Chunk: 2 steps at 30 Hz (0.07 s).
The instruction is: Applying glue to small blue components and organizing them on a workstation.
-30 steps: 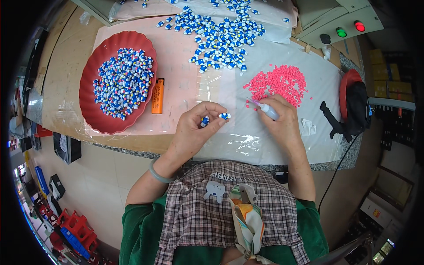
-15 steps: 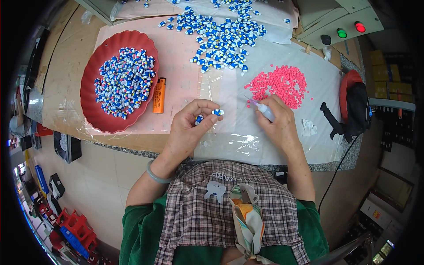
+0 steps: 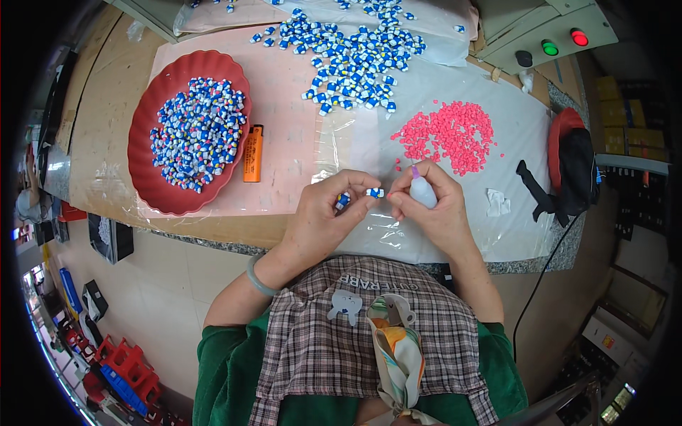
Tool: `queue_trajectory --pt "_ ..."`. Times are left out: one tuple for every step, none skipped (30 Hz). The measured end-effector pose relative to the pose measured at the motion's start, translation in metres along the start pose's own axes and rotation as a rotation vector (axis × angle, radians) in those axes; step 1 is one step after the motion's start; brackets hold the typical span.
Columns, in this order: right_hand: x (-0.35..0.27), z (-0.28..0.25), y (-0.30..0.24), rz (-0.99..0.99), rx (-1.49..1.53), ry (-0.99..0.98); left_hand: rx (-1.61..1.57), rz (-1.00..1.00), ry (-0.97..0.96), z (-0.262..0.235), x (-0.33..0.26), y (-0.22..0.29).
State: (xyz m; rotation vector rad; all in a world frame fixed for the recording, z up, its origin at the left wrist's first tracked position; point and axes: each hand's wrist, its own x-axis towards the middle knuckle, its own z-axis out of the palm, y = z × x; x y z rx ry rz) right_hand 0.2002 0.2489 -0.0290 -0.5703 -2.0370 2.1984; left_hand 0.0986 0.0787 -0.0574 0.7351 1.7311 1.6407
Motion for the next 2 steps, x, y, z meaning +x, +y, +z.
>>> queue_trajectory --pt "-0.0011 0.0008 0.0007 0.007 -0.036 0.006 0.072 0.008 -0.006 -0.0001 -0.0002 0.0030" --pt "-0.0025 0.0014 0.0018 0.014 -0.072 0.012 0.144 0.016 -0.012 -0.0006 -0.0003 0.0073"
